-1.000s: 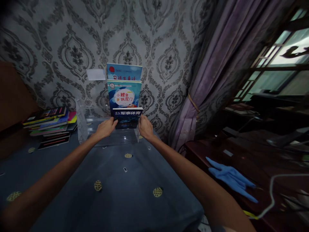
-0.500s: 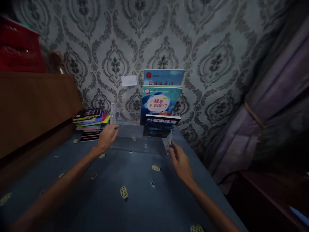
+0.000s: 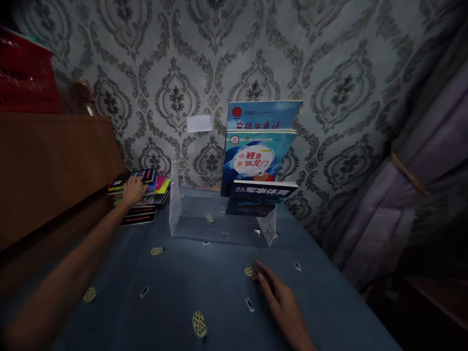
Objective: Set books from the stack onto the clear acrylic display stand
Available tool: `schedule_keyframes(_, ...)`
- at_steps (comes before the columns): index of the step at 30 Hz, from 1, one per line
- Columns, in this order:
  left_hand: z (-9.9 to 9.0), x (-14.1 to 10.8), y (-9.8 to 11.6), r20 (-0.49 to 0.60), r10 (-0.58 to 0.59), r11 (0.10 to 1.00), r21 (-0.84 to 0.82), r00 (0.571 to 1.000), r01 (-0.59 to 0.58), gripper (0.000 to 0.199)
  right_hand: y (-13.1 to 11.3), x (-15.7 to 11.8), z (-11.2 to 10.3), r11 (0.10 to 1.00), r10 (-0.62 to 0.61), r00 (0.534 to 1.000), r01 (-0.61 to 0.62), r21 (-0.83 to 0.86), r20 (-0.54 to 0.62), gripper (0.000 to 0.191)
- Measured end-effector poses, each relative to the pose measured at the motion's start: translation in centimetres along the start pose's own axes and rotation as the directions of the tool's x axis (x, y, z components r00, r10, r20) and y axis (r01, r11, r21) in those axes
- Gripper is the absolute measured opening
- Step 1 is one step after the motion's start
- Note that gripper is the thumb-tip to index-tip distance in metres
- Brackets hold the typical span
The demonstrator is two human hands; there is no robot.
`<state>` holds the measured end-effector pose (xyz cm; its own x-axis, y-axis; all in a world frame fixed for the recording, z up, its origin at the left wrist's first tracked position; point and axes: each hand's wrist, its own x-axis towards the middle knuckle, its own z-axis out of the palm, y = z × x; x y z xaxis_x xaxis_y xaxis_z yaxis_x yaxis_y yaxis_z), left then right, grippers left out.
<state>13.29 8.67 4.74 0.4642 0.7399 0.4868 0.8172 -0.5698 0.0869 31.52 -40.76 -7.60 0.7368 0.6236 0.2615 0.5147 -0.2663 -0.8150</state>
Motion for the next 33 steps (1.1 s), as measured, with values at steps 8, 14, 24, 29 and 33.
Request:
schedule_keyframes(8, 2.3, 4.4, 0.8, 0.102, 0.040, 0.998, 0.048, 0.994, -0.045, 0.056, 0.4, 0.1, -0.1, 1.000, 0.006, 1.000, -0.006, 0.029, -0.011, 0.055)
schedule_keyframes(14, 2.0, 4.3, -0.6, 0.133, 0.075, 0.990, 0.105, 0.988, -0.090, 0.045, 1.0, 0.0, 0.2, 1.000, 0.020, 1.000, -0.020, 0.011, 0.012, 0.058)
schedule_keyframes(24, -0.1, 2.3, -2.3, 0.175, 0.178, 0.968, 0.145, 0.968, -0.204, 0.040, 0.2, 0.0, 0.1, 1.000, 0.003, 1.000, -0.002, -0.022, 0.021, 0.058)
schedule_keyframes(29, -1.0, -0.3, -3.1, 0.162, 0.249, 0.960, 0.092, 0.955, -0.266, 0.040, -0.6, 0.0, -0.2, 0.999, -0.024, 0.997, 0.027, -0.030, 0.078, 0.057)
schedule_keyframes(33, -1.5, -3.4, -4.0, 0.139, 0.319, 0.945, 0.029, 0.937, -0.326, 0.043, -0.9, 0.0, 0.0, 0.998, -0.044, 0.998, 0.046, -0.031, 0.051, 0.060)
